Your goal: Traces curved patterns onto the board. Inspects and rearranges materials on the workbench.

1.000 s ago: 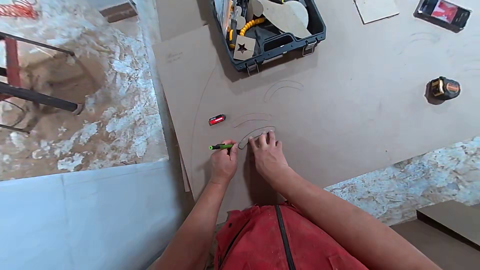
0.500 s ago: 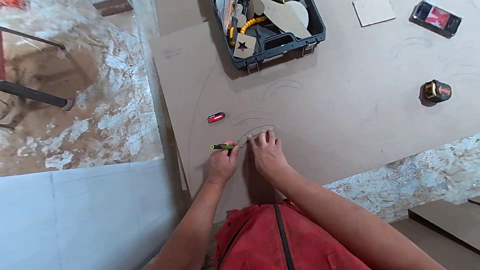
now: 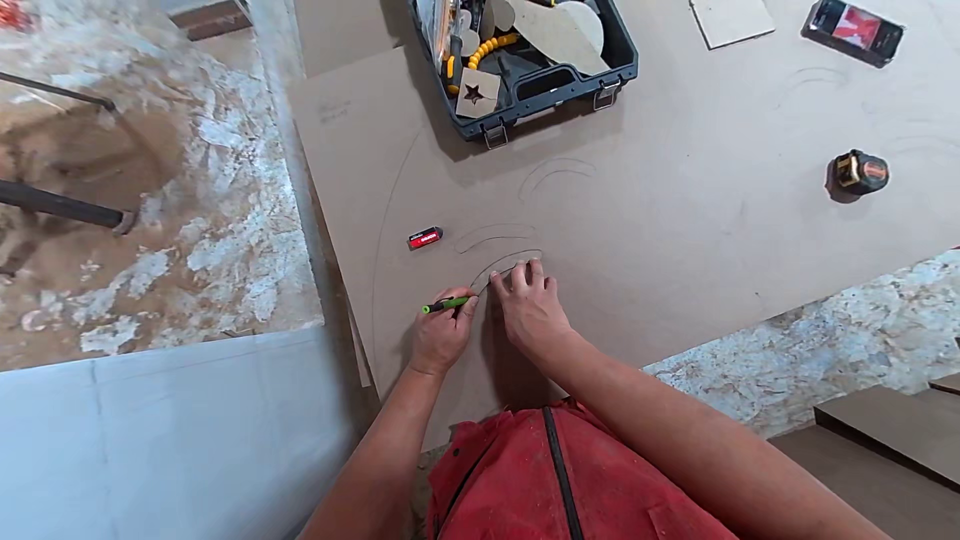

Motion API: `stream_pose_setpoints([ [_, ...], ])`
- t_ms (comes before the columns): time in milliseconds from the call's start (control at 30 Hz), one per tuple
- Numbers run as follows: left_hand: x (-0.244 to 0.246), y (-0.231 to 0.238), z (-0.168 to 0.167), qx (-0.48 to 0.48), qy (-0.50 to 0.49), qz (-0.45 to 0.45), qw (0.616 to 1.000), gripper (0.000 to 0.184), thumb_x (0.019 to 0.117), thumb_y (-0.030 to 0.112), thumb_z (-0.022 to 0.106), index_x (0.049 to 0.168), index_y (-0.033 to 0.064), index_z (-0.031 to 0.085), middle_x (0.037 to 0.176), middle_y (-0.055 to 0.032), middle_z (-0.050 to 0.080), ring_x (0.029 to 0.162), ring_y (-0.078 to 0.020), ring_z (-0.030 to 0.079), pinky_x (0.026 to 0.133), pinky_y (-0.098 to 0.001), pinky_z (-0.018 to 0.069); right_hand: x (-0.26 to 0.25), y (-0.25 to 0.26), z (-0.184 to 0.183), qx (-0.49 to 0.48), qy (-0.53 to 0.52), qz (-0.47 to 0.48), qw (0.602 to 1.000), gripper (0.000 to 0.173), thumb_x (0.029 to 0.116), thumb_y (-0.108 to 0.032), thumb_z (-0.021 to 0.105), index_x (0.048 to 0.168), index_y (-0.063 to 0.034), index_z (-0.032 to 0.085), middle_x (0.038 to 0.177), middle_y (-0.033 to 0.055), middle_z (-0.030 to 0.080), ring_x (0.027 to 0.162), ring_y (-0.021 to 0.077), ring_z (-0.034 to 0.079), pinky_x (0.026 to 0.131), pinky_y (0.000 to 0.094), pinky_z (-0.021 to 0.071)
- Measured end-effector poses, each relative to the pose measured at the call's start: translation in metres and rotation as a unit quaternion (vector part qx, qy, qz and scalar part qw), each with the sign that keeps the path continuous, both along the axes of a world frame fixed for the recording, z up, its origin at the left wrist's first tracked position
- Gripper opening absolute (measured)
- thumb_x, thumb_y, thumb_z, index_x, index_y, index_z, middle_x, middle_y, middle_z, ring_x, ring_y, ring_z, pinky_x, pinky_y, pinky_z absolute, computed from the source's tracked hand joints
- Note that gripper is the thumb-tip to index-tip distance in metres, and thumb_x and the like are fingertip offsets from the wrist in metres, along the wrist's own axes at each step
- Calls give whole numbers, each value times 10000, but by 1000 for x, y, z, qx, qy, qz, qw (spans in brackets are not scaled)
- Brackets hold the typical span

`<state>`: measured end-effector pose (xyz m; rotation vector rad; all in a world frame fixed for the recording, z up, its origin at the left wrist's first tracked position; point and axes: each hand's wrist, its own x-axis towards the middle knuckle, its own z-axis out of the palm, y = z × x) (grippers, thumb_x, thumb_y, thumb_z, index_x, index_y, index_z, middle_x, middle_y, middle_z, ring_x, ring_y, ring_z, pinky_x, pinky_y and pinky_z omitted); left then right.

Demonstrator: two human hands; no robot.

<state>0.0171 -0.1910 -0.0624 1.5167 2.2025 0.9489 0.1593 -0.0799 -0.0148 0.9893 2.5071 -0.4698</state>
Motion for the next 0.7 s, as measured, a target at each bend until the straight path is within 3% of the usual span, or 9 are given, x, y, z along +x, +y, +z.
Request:
stream_pose_setpoints([
  [133, 3, -1, -1, 9, 7, 0, 1000, 253, 1042, 297, 595, 1093, 100, 745, 1044, -35, 744, 964, -117, 698, 881, -319, 576, -1, 0, 1, -2, -5, 2, 1000, 662, 995, -142, 585, 1611, -196, 348, 1573, 282, 350, 1486, 526, 267, 1040, 678, 445],
  [233, 2, -1, -4, 4, -2, -8, 1000, 280, 1044, 328, 579, 1113, 116, 748, 1081, -29, 740, 1027, -119, 693, 932, -339, 571, 1, 1, 2, -3, 4, 7, 1000, 676, 979, -72, 574, 1608, -177, 350, 1558, 301, 359, 1474, 541, 279, 1023, 688, 452],
  [500, 10, 26, 0, 8, 9, -11, 1000, 246, 1039, 311, 601, 1105, 125, 749, 1046, -24, 738, 996, -118, 694, 908, -326, 572, 1, 4, 6, -17, 0, 9, 1000, 678, 970, -106, 592, 1604, -178, 365, 1560, 279, 369, 1482, 521, 273, 1033, 678, 445],
  [700, 12, 43, 6, -7, -8, -21, 1000, 228, 1029, 295, 623, 1116, 137, 763, 1083, -13, 750, 1045, -108, 698, 958, -335, 566, 1, 9, 10, -12, -15, 16, 1000, 511, 1028, -115, 457, 1524, 0, 424, 1564, 225, 402, 1485, 454, 319, 1078, 614, 435],
])
